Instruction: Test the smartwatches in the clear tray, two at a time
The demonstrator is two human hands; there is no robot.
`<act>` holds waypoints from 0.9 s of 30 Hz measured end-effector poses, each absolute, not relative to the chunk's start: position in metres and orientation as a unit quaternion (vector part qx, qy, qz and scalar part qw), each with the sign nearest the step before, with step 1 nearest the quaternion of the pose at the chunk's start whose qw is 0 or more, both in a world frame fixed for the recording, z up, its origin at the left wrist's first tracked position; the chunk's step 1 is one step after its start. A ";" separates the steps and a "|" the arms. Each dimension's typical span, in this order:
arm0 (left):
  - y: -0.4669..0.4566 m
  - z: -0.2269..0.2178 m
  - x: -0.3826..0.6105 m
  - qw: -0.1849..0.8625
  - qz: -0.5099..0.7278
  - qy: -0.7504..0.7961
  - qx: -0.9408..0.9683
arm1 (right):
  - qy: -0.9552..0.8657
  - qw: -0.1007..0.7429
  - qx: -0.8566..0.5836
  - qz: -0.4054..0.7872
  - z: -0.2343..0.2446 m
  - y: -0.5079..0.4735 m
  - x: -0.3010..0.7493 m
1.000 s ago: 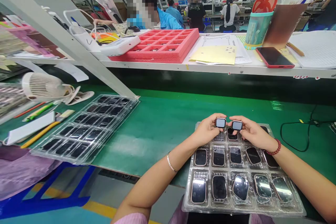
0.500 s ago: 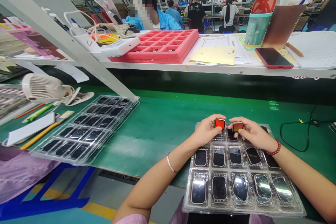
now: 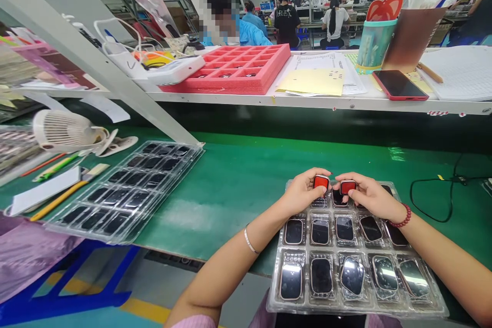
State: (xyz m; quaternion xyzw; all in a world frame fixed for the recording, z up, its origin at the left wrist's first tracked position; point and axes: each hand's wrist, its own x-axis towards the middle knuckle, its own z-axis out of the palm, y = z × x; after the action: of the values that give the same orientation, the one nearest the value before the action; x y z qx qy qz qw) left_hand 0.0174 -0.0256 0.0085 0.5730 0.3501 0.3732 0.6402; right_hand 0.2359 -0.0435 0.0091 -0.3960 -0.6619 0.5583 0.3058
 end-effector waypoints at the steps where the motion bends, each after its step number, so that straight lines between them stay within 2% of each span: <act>1: -0.025 0.008 0.017 0.642 0.373 0.349 0.572 | -0.661 0.306 -0.396 0.559 0.009 -0.043 0.236; 18: -0.028 0.016 0.015 0.650 0.346 0.364 0.570 | -0.634 0.313 -0.395 0.587 0.012 -0.044 0.237; 27: -0.026 0.016 0.015 0.627 0.344 0.397 0.575 | -0.647 0.315 -0.419 0.554 0.014 -0.046 0.236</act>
State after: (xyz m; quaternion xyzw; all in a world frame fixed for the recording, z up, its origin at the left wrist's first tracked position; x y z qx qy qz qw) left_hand 0.0148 -0.0260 0.0165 0.5749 0.3971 0.3437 0.6275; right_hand 0.2364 -0.0464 0.0137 -0.4190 -0.6471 0.5536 0.3151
